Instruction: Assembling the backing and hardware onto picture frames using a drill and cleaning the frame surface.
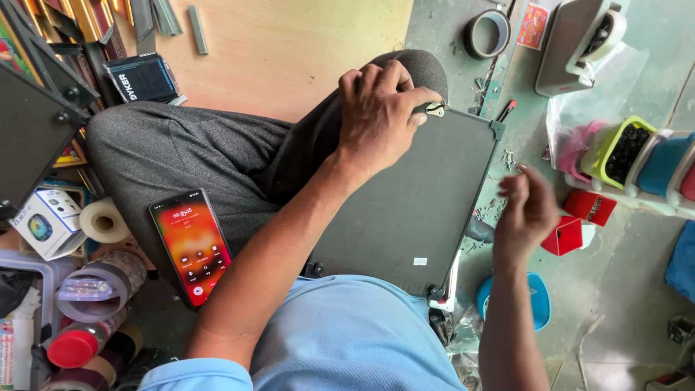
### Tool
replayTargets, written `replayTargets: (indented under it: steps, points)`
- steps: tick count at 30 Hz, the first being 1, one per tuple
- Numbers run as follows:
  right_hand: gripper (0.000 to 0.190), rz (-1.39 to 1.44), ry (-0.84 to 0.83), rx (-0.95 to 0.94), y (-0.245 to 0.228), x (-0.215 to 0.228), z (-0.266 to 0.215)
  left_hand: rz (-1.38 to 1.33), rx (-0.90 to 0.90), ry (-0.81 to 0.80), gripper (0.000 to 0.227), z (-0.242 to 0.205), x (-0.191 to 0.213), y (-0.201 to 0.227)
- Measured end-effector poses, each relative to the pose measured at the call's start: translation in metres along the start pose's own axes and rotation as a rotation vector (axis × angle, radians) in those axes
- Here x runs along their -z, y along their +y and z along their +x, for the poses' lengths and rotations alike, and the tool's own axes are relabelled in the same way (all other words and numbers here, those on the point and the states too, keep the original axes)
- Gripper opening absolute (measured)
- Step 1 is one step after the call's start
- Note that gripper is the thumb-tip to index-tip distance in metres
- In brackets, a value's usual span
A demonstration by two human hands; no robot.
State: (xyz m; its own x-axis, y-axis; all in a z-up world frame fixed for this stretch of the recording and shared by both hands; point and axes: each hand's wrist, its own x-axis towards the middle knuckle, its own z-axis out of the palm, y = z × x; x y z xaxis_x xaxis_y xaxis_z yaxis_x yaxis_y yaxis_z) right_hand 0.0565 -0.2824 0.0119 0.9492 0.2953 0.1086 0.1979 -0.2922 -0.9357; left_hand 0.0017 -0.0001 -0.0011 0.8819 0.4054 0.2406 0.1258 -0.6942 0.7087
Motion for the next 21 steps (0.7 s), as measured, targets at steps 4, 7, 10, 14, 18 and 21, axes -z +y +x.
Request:
replayTargets:
  steps: [4, 7, 10, 14, 18, 21]
  points:
    - [0.018, -0.203, -0.027, 0.101, -0.047, -0.043, 0.032, -0.012, 0.056, -0.03, 0.027, 0.005, 0.002, 0.004]
    - [0.022, -0.389, -0.195, 0.36, -0.065, -0.087, 0.05, -0.02, 0.169, -0.077, 0.026, 0.009, 0.006, 0.008]
    - [0.024, -0.305, -0.253, 0.372, -0.061, -0.116, 0.057, -0.022, 0.182, -0.059, 0.026, 0.013, 0.006, 0.007]
    - [0.014, -0.436, -0.225, 0.539, -0.05, -0.121, 0.053, -0.013, 0.221, -0.107, 0.025, 0.015, 0.001, 0.004]
    - [0.013, -0.251, -0.112, 0.433, -0.033, -0.107, 0.051, -0.022, 0.206, -0.078, 0.026, 0.014, 0.004, 0.006]
    - [0.006, 0.159, 0.139, 0.208, -0.019, -0.075, 0.07, -0.029, 0.178, -0.053, 0.026, 0.011, 0.004, 0.004]
